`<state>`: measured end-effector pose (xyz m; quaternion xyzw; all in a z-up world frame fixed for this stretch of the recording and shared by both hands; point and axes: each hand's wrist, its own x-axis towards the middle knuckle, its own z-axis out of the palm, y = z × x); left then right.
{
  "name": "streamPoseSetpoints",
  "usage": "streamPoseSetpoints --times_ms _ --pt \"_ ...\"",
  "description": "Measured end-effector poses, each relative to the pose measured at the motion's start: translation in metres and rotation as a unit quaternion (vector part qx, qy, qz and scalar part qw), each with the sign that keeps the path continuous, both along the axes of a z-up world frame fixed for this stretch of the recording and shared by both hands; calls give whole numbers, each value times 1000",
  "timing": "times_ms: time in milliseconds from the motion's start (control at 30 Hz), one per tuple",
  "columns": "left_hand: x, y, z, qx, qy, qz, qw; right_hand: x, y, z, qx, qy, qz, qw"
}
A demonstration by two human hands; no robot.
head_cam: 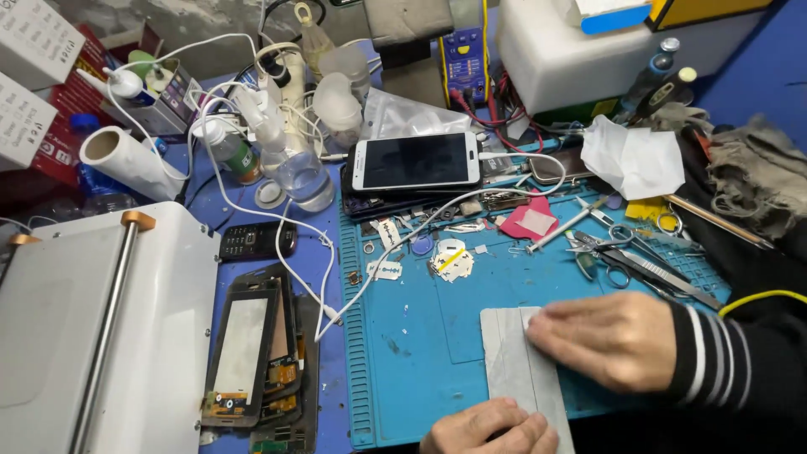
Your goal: The person uses a small blade to trim the edges of a grey rectangular sheet, then uses scissors to cut a small piece from the corner. They wipe the surface with a white cloth and continue trimming the edges with the blade.
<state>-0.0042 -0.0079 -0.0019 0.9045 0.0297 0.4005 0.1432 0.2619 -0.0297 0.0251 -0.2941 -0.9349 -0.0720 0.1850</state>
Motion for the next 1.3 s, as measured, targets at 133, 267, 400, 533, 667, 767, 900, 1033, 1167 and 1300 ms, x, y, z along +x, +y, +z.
streamPoseSetpoints --times_ms 133,267,400,533,667,767,900,1033,1167,1300 --pt "3 3 -4 0 7 -1 1000 -15 -8 4 -87 78 79 990" --pt "0 3 -18 65 -11 9 998 3 1 -2 18 -1 9 1000" --pt "4 5 12 62 -19 34 997 -12 -17 0 -77 21 45 996" --pt "0 7 -11 62 -9 -4 998 -10 -7 2 -16 31 33 999" --pt "3 11 6 114 -12 18 993 -21 -14 3 -79 80 72 991" --pt "2 7 -3 33 -30 -32 998 -1 0 -2 26 10 0 1000" --pt "7 6 15 25 -59 15 998 -18 -16 2 -115 80 80 987" --pt "2 6 5 23 -25 -28 999 -10 -6 2 -29 38 41 998" --pt "1 7 8 26 -18 -32 999 -10 -6 -1 -60 75 75 992" --pt "3 5 7 24 -20 -29 999 -9 -5 5 20 -5 26 999"
